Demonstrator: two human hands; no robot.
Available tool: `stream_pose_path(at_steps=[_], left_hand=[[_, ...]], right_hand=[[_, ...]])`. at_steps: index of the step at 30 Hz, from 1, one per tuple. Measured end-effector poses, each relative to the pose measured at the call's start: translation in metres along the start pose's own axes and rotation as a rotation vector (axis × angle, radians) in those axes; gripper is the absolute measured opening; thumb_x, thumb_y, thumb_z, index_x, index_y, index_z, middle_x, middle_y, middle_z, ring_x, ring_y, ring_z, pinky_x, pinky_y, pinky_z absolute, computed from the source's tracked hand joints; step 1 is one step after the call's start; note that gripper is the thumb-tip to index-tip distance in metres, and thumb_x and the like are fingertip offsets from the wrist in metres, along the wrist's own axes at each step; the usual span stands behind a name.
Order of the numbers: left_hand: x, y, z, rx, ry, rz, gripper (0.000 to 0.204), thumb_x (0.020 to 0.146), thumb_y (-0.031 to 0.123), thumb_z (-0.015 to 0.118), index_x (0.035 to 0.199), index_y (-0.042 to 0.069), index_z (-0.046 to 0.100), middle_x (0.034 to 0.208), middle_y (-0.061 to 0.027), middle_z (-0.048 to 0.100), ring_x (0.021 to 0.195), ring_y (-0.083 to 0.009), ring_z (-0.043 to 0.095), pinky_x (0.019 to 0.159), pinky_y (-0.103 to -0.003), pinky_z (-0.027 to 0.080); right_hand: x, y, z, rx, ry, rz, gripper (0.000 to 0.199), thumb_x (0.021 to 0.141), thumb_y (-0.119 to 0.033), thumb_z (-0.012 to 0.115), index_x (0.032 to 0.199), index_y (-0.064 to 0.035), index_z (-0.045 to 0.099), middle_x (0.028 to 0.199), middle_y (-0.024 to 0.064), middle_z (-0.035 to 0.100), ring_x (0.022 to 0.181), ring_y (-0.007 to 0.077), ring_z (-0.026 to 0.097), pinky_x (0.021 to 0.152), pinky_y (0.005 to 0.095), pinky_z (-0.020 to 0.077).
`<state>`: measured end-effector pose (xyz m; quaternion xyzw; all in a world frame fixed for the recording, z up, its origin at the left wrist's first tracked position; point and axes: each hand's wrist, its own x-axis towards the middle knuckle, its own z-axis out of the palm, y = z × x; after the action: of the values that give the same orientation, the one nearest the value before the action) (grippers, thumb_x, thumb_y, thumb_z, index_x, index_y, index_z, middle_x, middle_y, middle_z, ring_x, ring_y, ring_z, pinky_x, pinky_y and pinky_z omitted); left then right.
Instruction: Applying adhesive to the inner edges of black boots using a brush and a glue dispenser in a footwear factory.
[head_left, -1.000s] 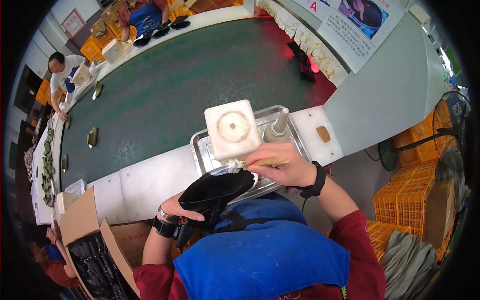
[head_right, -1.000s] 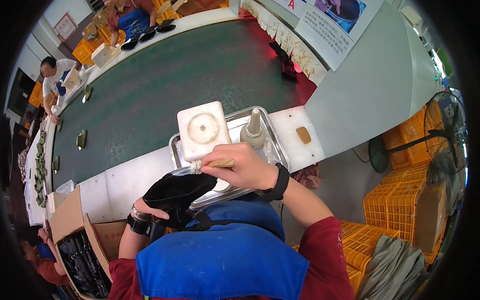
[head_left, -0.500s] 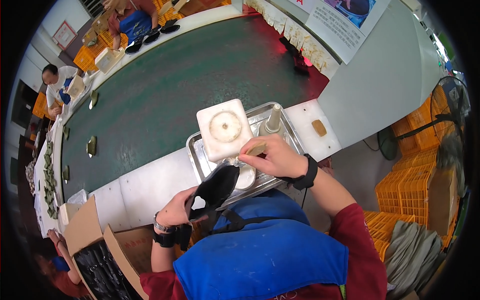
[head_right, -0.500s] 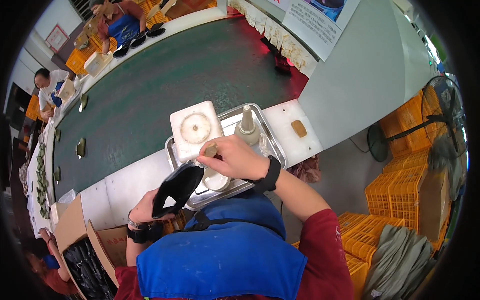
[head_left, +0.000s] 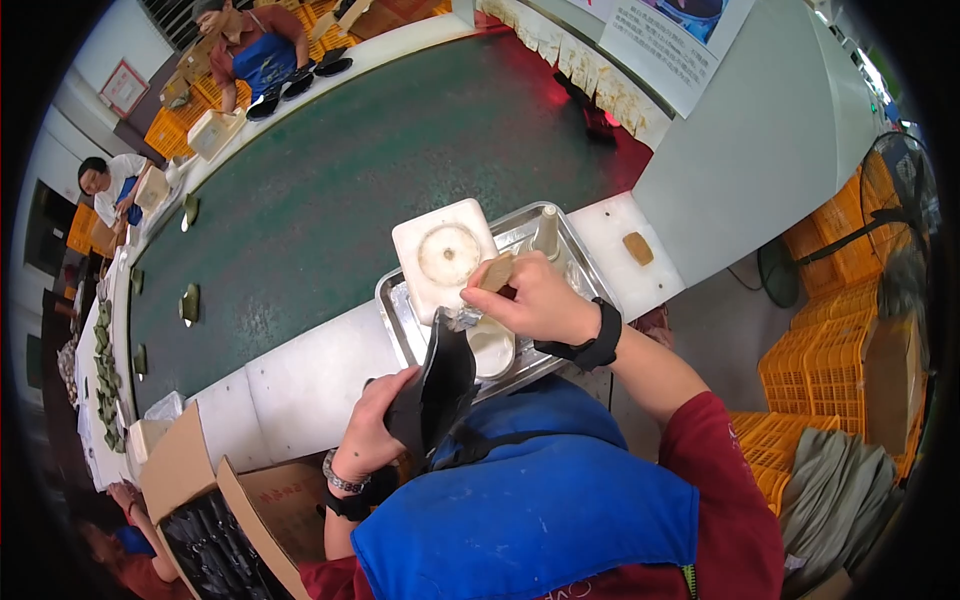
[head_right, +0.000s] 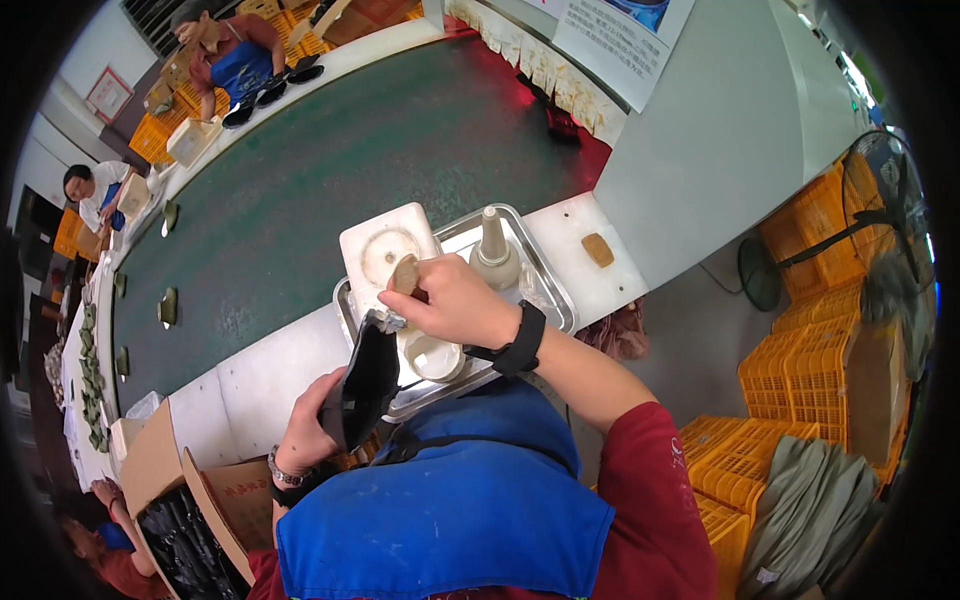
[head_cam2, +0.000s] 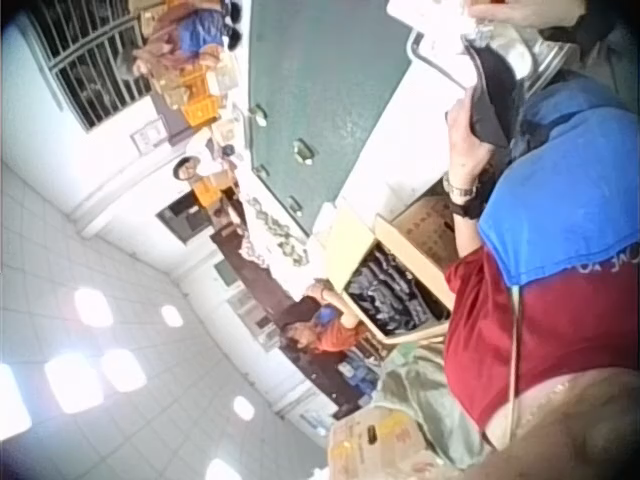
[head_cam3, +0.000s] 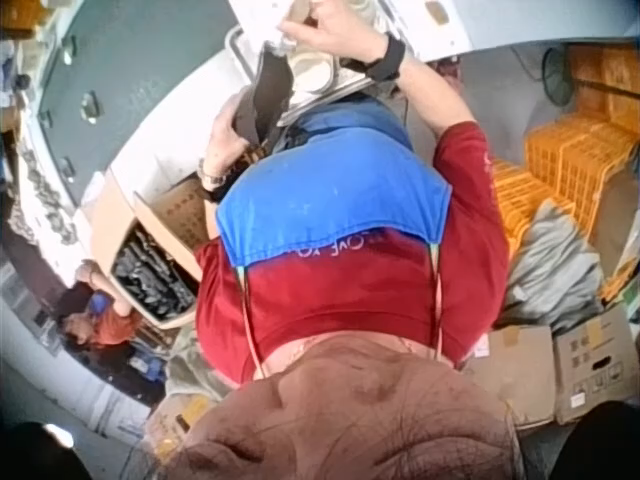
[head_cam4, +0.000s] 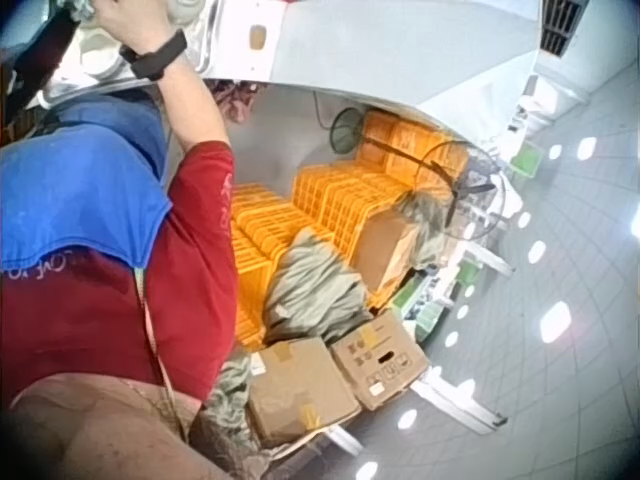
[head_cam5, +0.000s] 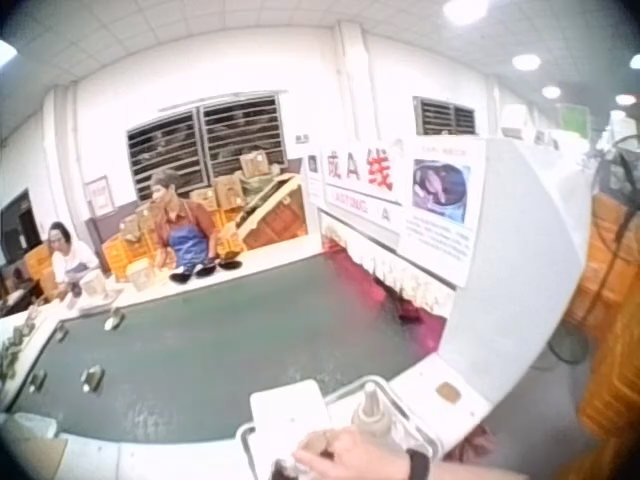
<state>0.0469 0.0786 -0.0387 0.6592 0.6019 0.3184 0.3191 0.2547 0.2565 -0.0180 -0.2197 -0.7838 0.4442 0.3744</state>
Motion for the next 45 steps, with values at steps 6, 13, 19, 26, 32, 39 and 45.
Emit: stream_pose_path(at_steps=[6, 13, 19, 26, 32, 39, 45], left_hand=[[0.006, 0.011, 0.018, 0.429, 0.172, 0.155, 0.06, 0.059, 0.001, 0.065, 0.117, 0.004, 0.051, 0.096, -0.0121, 0.057, 0.09, -0.0306, 0.053, 0.083, -0.039, 0.038], [0.006, 0.011, 0.016, 0.446, 0.248, 0.106, 0.061, 0.059, 0.001, 0.066, 0.118, 0.004, 0.05, 0.099, -0.0122, 0.058, 0.093, -0.0307, 0.053, 0.084, -0.038, 0.038], [0.002, 0.011, 0.013, 0.256, 0.214, 0.076, 0.061, 0.061, 0.005, 0.069, 0.118, 0.003, 0.05, 0.1, -0.0129, 0.058, 0.093, -0.0308, 0.053, 0.083, -0.037, 0.039], [0.004, 0.009, 0.015, 0.308, 0.237, 0.104, 0.06, 0.062, 0.003, 0.068, 0.119, 0.002, 0.049, 0.102, -0.0137, 0.057, 0.092, -0.0301, 0.053, 0.083, -0.038, 0.039], [0.005, 0.008, 0.017, 0.542, 0.378, 0.063, 0.063, 0.06, -0.002, 0.064, 0.12, 0.002, 0.048, 0.103, -0.012, 0.056, 0.092, -0.0287, 0.052, 0.086, -0.039, 0.036], [0.007, 0.001, 0.022, 0.62, 0.432, 0.049, 0.065, 0.058, -0.002, 0.064, 0.121, 0.003, 0.047, 0.104, -0.0115, 0.056, 0.094, -0.0286, 0.051, 0.087, -0.04, 0.035], [0.006, 0.008, 0.022, 0.553, 0.459, 0.058, 0.064, 0.059, 0.0, 0.066, 0.12, 0.003, 0.048, 0.103, -0.0117, 0.056, 0.092, -0.0287, 0.052, 0.086, -0.039, 0.036]], right_hand=[[0.01, 0.003, 0.006, -0.189, -0.018, 0.004, 0.025, 0.079, -0.02, 0.063, 0.071, 0.0039, 0.063, 0.056, 0.0168, 0.057, 0.048, 0.0257, 0.058, 0.048, 0.0325, 0.0437], [0.0, -0.01, 0.01, -0.023, -0.054, 0.085, 0.023, 0.08, -0.018, 0.063, 0.075, 0.0051, 0.062, 0.056, 0.0127, 0.058, 0.049, 0.0161, 0.055, 0.047, 0.0297, 0.0422], [0.004, 0.002, 0.014, -0.136, 0.066, 0.007, 0.02, 0.08, -0.016, 0.063, 0.078, 0.0046, 0.063, 0.059, 0.0129, 0.059, 0.05, 0.0176, 0.056, 0.048, 0.0293, 0.0432], [0.007, -0.006, 0.017, -0.089, 0.059, -0.106, 0.016, 0.079, -0.014, 0.064, 0.077, 0.0015, 0.063, 0.059, 0.0108, 0.059, 0.049, 0.017, 0.055, 0.048, 0.0283, 0.0433], [0.0, -0.003, 0.014, -0.065, -0.068, -0.035, 0.015, 0.08, -0.014, 0.063, 0.078, 0.0011, 0.062, 0.062, 0.0082, 0.06, 0.053, 0.012, 0.055, 0.051, 0.0258, 0.0431], [-0.007, -0.021, 0.019, 0.323, 0.044, 0.235, 0.024, 0.081, -0.019, 0.061, 0.077, 0.0047, 0.063, 0.059, 0.0082, 0.06, 0.053, 0.0127, 0.056, 0.051, 0.0267, 0.0439], [-0.009, -0.003, 0.024, 0.082, 0.08, 0.149, 0.02, 0.081, -0.016, 0.062, 0.078, 0.0034, 0.064, 0.062, 0.0106, 0.062, 0.055, 0.0139, 0.059, 0.05, 0.0274, 0.0443]])
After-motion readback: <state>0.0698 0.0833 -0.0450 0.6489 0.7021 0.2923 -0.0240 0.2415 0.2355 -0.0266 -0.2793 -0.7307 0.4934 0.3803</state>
